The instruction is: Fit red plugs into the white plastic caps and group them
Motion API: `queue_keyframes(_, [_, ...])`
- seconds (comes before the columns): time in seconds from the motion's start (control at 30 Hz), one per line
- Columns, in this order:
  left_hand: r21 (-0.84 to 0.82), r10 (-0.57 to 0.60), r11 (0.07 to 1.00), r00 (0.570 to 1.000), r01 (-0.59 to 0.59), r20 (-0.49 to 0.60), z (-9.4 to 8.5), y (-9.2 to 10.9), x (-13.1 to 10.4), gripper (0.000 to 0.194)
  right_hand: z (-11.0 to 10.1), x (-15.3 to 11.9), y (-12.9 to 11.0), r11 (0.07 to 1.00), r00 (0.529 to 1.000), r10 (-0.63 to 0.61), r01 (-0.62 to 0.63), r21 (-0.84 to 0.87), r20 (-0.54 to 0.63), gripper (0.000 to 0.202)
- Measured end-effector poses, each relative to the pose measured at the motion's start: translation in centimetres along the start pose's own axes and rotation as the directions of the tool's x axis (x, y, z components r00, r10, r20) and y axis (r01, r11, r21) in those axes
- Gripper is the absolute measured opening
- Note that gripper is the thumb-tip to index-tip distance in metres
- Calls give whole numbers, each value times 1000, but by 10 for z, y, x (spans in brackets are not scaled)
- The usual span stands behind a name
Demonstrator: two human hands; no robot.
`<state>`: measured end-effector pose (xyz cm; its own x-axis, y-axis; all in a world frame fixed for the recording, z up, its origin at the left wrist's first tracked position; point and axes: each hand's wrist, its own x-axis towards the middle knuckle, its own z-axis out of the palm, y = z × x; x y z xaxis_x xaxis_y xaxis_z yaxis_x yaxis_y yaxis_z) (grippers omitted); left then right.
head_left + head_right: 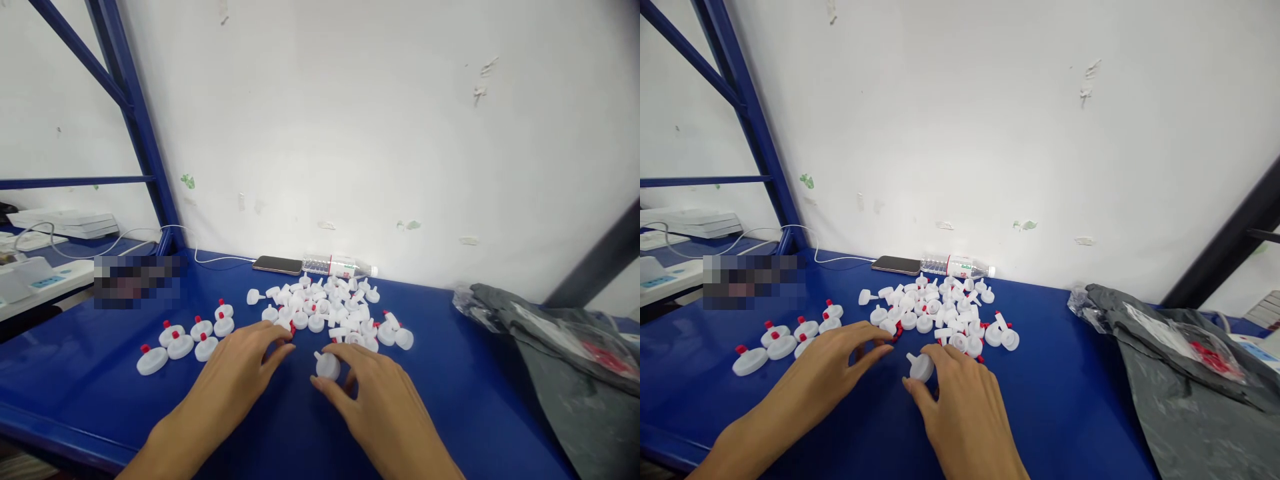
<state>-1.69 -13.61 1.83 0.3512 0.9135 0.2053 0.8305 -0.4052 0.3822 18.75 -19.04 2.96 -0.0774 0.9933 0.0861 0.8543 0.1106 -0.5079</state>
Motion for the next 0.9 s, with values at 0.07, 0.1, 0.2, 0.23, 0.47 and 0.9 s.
queue_keyframes(0.07, [56,-44,997,999,44,14,4,-7,2,21,0,0,1,1000,1000,13,-13,-9,12,25])
queue_keyframes(0.1, [76,-62,995,998,60,26,5,-9,2,20,1,-1,2,1000,1000,12,-12,-7,17,25])
queue_keyframes(0.2, [104,-78,992,995,71,68,9,-12,3,17,2,-1,2,1000,1000,8,-8,-8,8,27])
queue_keyframes(0.23, [102,-77,992,994,68,78,10,-12,3,18,3,-1,2,1000,1000,8,-8,-8,1,27])
queue_keyframes(0.47, [-12,-8,1000,999,8,49,7,-8,1,25,5,-2,2,1000,1000,-8,8,8,-2,22])
queue_keyframes(0.9, [-700,7,704,985,116,170,-11,24,-9,19,2,-4,0,986,996,-79,74,150,27,15])
